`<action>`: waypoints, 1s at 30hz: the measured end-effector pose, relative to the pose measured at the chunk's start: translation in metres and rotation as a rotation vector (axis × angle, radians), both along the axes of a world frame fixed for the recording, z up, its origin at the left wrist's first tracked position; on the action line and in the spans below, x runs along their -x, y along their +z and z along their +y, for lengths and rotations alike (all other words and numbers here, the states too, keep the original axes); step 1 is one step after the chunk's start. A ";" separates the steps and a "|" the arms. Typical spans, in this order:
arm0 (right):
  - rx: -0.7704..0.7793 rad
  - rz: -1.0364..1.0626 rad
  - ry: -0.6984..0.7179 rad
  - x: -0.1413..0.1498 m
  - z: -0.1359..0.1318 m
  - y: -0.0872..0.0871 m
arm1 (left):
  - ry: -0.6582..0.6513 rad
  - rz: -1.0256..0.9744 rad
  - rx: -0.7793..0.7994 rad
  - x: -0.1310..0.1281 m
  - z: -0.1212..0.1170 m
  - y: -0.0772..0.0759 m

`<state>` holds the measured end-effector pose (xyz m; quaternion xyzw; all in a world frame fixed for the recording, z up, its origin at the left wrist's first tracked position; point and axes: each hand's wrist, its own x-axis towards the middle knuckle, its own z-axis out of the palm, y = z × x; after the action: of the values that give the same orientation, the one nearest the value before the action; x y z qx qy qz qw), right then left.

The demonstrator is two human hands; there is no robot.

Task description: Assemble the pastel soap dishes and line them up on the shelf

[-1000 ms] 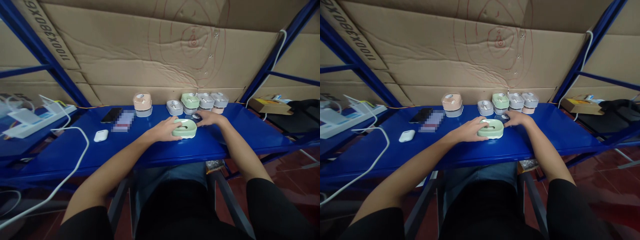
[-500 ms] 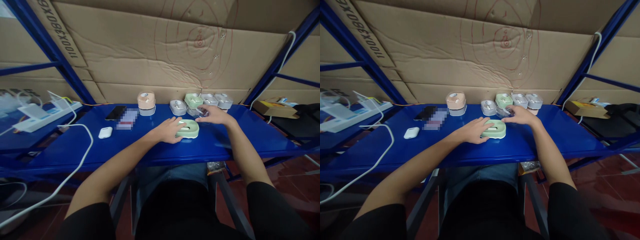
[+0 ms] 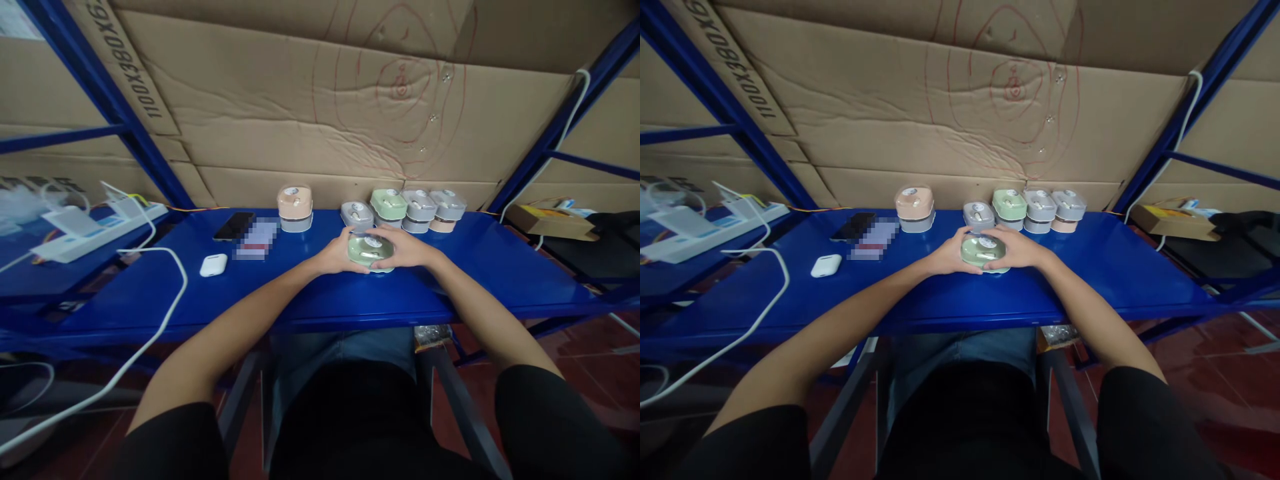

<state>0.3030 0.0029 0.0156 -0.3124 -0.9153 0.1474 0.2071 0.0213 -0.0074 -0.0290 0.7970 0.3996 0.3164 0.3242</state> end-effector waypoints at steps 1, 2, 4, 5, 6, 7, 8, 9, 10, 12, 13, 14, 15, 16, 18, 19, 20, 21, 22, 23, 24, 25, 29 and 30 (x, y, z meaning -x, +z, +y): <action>0.004 0.006 0.008 0.001 0.001 -0.002 | 0.000 0.003 -0.003 0.000 0.000 0.000; 0.008 0.006 0.017 0.001 0.002 -0.004 | -0.007 0.005 -0.009 0.000 0.000 0.000; 0.009 -0.003 0.034 0.001 0.002 -0.004 | -0.029 0.007 -0.032 0.000 0.000 0.001; 0.010 -0.009 0.041 0.000 0.001 -0.004 | -0.038 0.007 -0.043 0.000 0.000 0.002; 0.010 -0.015 0.045 0.000 0.000 -0.003 | -0.045 0.007 -0.050 0.000 0.000 0.003; 0.011 -0.021 0.045 0.001 -0.001 -0.002 | -0.049 0.005 -0.054 0.000 -0.001 0.003; 0.013 -0.028 0.043 0.001 -0.003 -0.001 | -0.051 0.005 -0.055 0.001 -0.001 0.004; 0.018 -0.033 0.040 0.002 -0.005 0.000 | -0.052 0.007 -0.054 0.001 -0.002 0.004; 0.023 -0.037 0.038 0.002 -0.006 0.001 | -0.050 0.013 -0.052 0.001 -0.002 0.005; 0.028 -0.040 0.038 0.003 -0.007 0.002 | -0.039 0.027 -0.048 0.002 -0.003 0.006; 0.029 -0.039 0.040 0.003 -0.007 0.002 | -0.036 0.035 -0.046 0.002 -0.003 0.007; 0.029 -0.038 0.043 0.003 -0.007 0.002 | -0.034 0.040 -0.044 0.002 -0.003 0.007; 0.029 -0.038 0.046 0.003 -0.006 0.002 | -0.031 0.044 -0.041 0.002 -0.003 0.008; 0.026 -0.039 0.047 0.003 -0.005 0.002 | -0.027 0.045 -0.038 0.002 -0.003 0.008; 0.014 -0.041 0.041 0.003 -0.004 0.001 | -0.011 0.045 -0.026 0.002 -0.003 0.008; 0.005 -0.042 0.037 0.004 -0.003 0.000 | 0.000 0.045 -0.022 0.002 -0.003 0.008; -0.004 -0.042 0.032 0.005 -0.003 -0.001 | 0.008 0.045 -0.019 0.002 -0.002 0.007; -0.011 -0.042 0.029 0.006 -0.003 -0.002 | 0.013 0.045 -0.018 0.002 -0.002 0.006; -0.017 -0.041 0.030 0.007 -0.003 -0.003 | 0.016 0.043 -0.017 0.002 -0.002 0.006; -0.020 -0.039 0.032 0.007 -0.003 -0.003 | 0.016 0.041 -0.016 0.003 -0.001 0.005; -0.022 -0.036 0.034 0.008 -0.003 -0.004 | 0.013 0.035 -0.013 0.004 0.000 0.004; -0.022 -0.034 0.035 0.008 -0.003 -0.004 | 0.003 0.028 -0.009 0.005 0.000 0.004; -0.010 -0.022 0.026 0.009 -0.003 -0.003 | -0.092 0.027 -0.010 0.014 0.006 0.006; -0.007 -0.023 0.024 0.009 -0.004 -0.002 | -0.118 0.036 -0.015 0.016 0.007 0.008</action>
<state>0.2941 -0.0008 0.0131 -0.3022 -0.9218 0.1434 0.1959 0.0053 0.0000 -0.0214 0.8271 0.3552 0.2855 0.3290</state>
